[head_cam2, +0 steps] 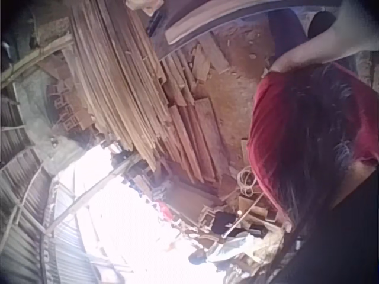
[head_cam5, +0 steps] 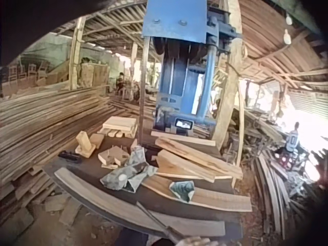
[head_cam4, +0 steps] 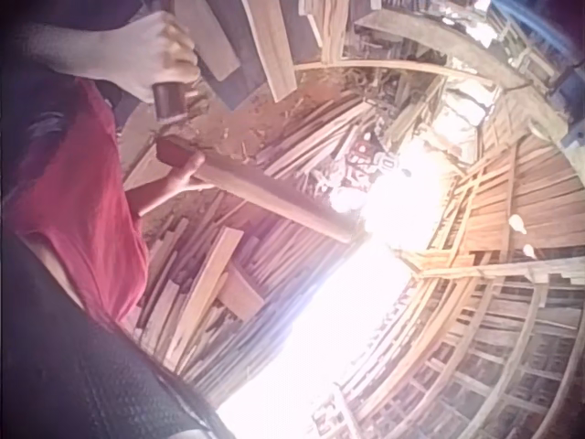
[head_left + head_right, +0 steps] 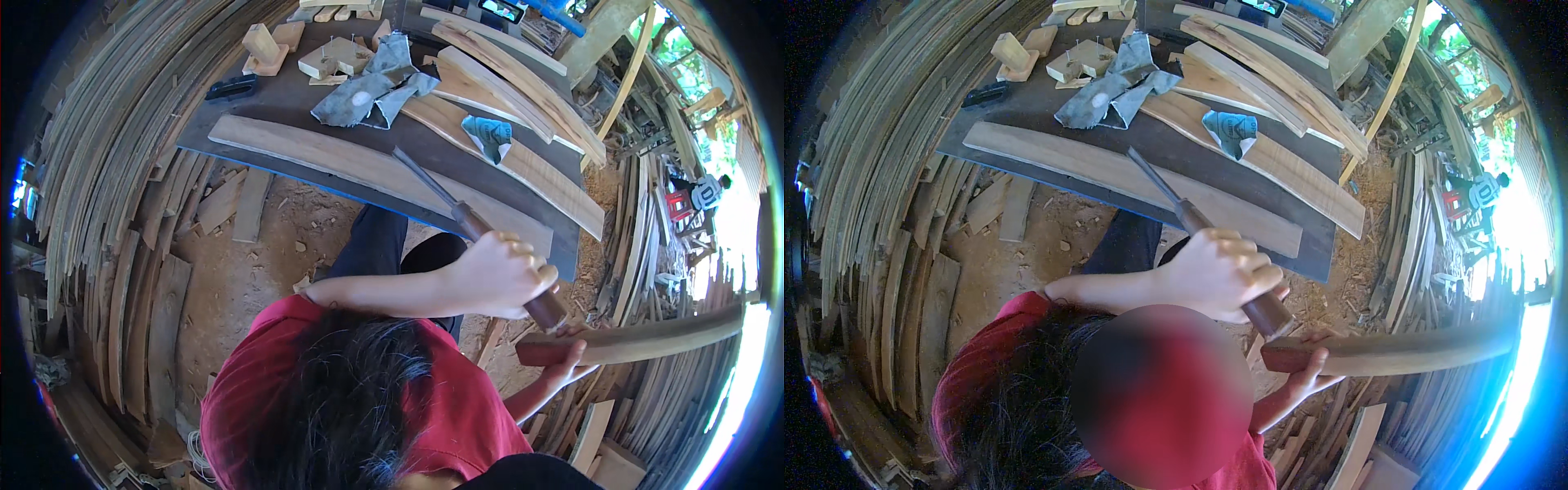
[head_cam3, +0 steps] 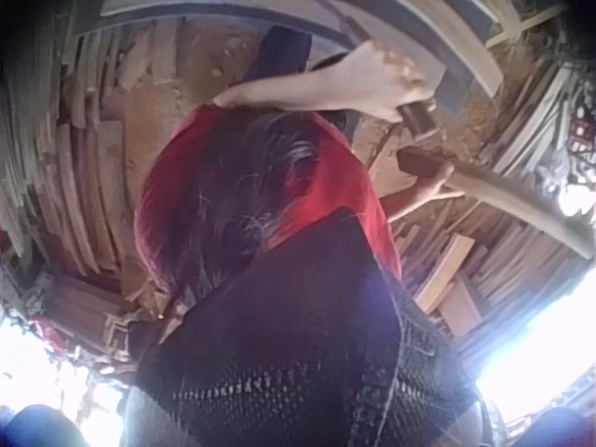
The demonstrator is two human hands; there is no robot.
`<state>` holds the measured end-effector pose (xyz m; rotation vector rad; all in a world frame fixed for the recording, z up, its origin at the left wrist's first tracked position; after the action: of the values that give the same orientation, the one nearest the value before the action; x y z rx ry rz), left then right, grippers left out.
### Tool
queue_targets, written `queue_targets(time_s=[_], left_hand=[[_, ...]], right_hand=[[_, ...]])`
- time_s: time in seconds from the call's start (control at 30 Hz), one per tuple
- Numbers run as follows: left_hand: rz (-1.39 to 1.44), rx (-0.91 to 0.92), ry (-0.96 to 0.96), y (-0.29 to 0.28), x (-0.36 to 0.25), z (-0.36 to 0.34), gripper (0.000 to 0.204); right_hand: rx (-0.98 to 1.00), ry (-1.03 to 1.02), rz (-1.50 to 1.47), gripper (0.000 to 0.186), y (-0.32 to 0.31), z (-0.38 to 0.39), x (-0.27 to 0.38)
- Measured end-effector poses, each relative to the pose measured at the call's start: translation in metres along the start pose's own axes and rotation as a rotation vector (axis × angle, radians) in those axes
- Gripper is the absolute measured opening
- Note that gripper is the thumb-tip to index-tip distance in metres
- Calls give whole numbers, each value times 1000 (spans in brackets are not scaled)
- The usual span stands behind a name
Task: The person wipes a wooden plank with a cloth, then uses a chisel and wooden mallet to carve the plank on a workbench. They repeatedly strike the chisel along the plank's length and occasionally wipe the surface to remove debris.
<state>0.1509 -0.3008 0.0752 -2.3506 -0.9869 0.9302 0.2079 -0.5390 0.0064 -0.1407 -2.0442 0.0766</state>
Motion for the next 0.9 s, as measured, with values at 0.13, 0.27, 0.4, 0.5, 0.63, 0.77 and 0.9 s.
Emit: queue_targets(time_s=[0.13,0.27,0.4,0.5,0.63,0.77,0.9], left_hand=[[43,108,48,18,-14,1,20],[58,147,35,22,-21,-1,19],[89,210,-25,18,-19,-5,16],[62,218,-67,22,-17,-6,17],[23,170,-93,28,-13,-11,20],[15,213,-154,39,-3,-15,21],[7,203,-163,48,3,-16,24]], right_hand=[[-100,0,-26,78,-5,0,4],[-88,-70,-63,70,-13,-1,7],[-70,-86,-50,65,-29,-4,1],[-144,-90,-27,73,-30,-5,8],[-178,-107,-1,72,-41,-6,17],[-191,-120,-25,74,-44,-3,23],[-131,-78,5,76,-38,3,21]])
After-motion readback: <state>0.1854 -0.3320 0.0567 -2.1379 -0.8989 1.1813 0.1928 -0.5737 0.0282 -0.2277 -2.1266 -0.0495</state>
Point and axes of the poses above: each hand's wrist, its own z-axis away from the middle knuckle, its own y-axis out of the palm, x = y × z, the point moved 2 cm from there along -z, towards the middle knuckle, and after that the axes turned 15 degrees about z, right-handed, at the moved point
